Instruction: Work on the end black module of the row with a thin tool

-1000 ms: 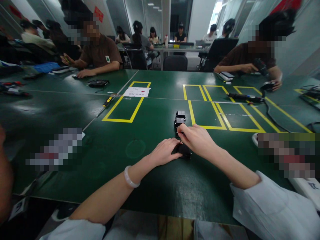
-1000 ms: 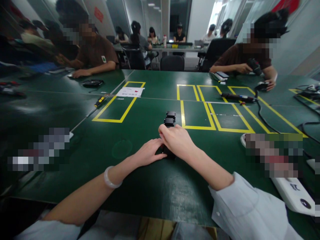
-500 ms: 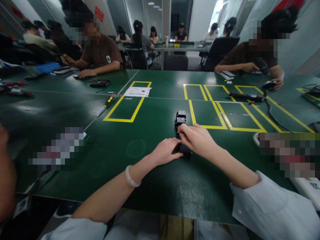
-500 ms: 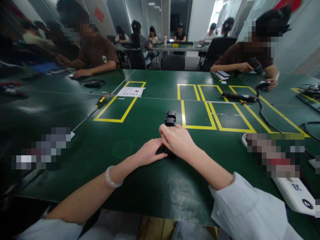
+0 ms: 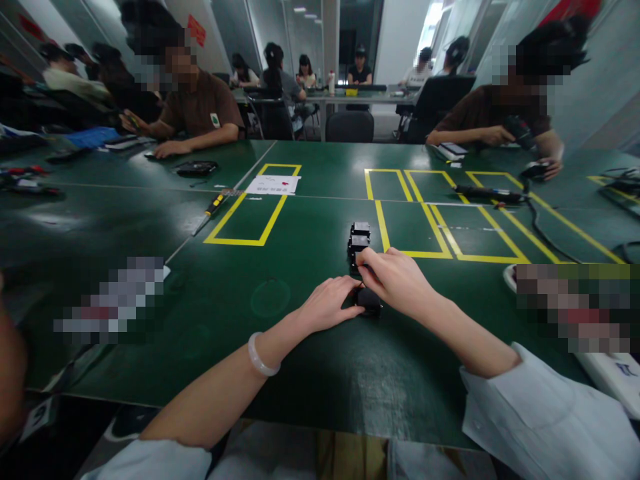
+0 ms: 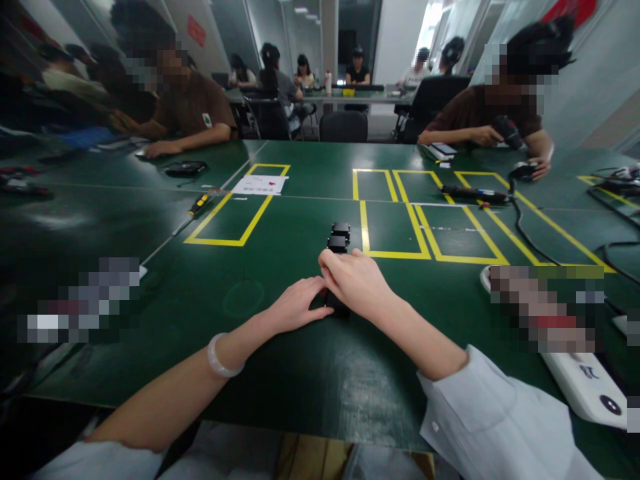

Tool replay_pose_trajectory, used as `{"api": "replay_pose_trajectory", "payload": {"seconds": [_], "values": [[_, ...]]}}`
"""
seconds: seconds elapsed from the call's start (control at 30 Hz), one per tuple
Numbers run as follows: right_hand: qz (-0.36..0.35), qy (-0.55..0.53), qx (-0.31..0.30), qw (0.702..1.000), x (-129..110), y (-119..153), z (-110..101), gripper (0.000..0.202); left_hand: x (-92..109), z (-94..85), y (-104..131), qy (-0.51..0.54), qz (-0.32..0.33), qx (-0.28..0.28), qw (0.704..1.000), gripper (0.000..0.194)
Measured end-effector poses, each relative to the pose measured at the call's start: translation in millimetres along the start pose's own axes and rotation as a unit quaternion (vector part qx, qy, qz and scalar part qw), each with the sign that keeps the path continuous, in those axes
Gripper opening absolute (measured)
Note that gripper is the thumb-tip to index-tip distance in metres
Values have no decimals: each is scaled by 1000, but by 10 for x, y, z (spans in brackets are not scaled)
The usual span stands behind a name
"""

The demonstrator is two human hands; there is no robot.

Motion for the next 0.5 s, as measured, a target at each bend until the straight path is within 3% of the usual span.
{"api": "replay_pose_trajectory", "payload": {"seconds": [0.5], "values": [[4,25,-25,999,-16,-22,-6,18,8,-18,0,-10,-6,2,1000,35]]}}
Point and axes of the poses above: each hand's wrist, its own y-axis away from the middle knuckle, its own z-axis out of the palm, x = y × z, the point moved 9 cm from there along -y, towards the middle knuckle, and after that the axes turned 10 degrees about -z, right-handed, at the moved point
